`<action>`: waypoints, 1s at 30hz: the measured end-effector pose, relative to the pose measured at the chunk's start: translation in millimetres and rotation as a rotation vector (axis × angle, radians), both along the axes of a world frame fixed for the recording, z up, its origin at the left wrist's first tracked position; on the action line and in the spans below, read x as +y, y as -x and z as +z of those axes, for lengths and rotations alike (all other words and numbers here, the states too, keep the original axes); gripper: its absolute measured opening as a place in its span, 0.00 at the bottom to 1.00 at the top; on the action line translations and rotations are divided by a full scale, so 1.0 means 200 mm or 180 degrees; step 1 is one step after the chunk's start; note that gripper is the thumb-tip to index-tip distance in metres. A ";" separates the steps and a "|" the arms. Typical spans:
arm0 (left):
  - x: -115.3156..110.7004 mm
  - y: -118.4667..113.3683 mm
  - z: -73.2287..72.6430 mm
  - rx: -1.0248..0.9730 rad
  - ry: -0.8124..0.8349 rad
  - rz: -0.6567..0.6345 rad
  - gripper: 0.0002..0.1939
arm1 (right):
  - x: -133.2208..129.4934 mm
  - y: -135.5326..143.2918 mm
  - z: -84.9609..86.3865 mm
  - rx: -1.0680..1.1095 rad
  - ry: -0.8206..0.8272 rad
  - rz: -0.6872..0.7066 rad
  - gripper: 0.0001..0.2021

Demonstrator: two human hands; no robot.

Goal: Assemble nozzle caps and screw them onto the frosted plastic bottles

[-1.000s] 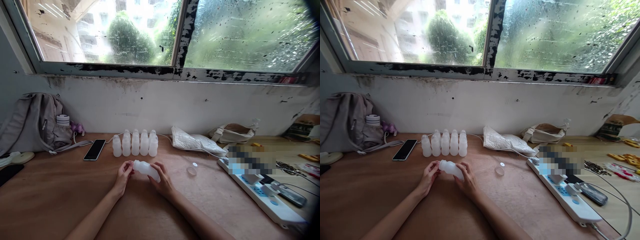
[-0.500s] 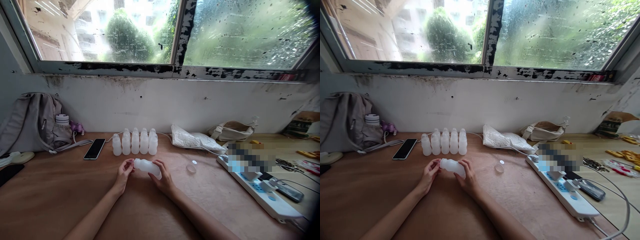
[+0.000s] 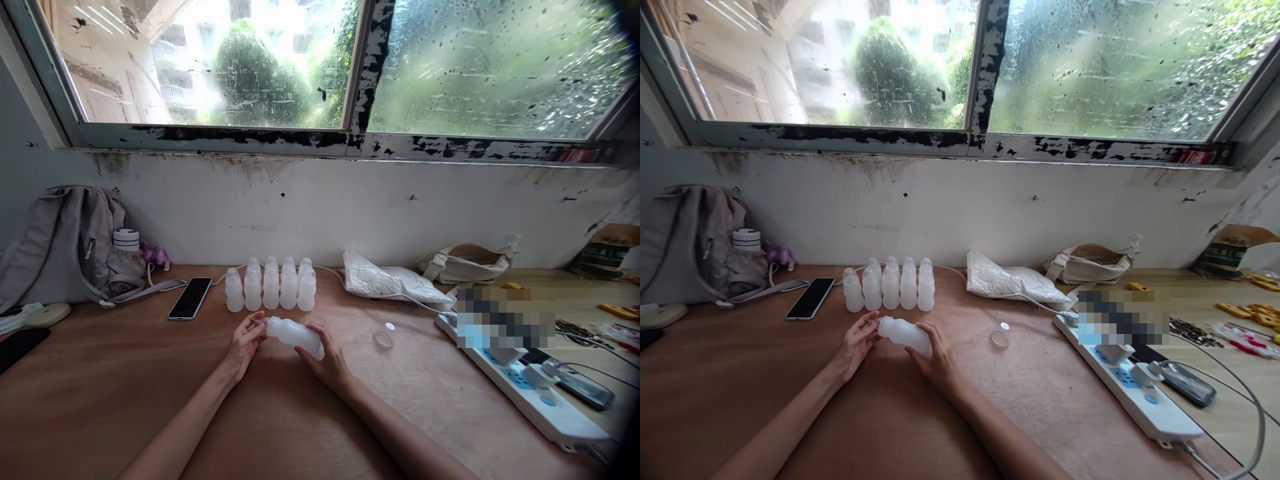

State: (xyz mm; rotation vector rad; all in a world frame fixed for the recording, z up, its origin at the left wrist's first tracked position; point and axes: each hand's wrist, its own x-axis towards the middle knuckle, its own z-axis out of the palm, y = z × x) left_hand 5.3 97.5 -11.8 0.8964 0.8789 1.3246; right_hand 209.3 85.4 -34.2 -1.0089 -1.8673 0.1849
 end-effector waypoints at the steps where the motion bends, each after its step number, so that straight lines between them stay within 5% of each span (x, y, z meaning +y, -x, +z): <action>1: 0.00 0.00 0.00 0.0044 0.0020 -0.0004 0.17 | 0.00 0.00 0.00 0.0001 -0.0036 0.0008 0.21; 5: 0.01 -0.01 -0.01 0.0309 0.0069 -0.0004 0.14 | -0.01 0.00 0.02 0.0125 -0.0064 0.0080 0.19; 8: 0.01 -0.01 0.01 0.0420 -0.0067 0.0007 0.13 | -0.01 0.01 0.07 0.0428 0.0449 0.0047 0.17; 11: 0.00 -0.01 0.06 0.0448 -0.0238 -0.0002 0.14 | -0.01 0.02 0.12 0.1103 0.1766 0.0167 0.16; 15: -0.01 0.00 0.11 0.0576 -0.0441 -0.0030 0.13 | 0.00 0.04 0.18 0.2164 0.3915 0.1045 0.23; 18: -0.03 0.00 0.15 0.0587 -0.0488 -0.0060 0.12 | 0.00 0.04 0.22 0.2397 0.4844 0.1484 0.26; 20: -0.04 -0.02 0.16 0.0391 -0.0382 -0.0068 0.13 | -0.02 0.06 0.23 0.2479 0.4681 0.1531 0.25; 23: -0.08 -0.06 0.19 -0.0047 -0.0100 -0.0225 0.18 | -0.07 0.10 0.24 0.2319 0.3767 0.1329 0.20; 30: -0.22 -0.15 0.28 0.0039 0.0155 0.0115 0.13 | -0.23 0.20 0.27 0.0724 0.2127 0.0995 0.18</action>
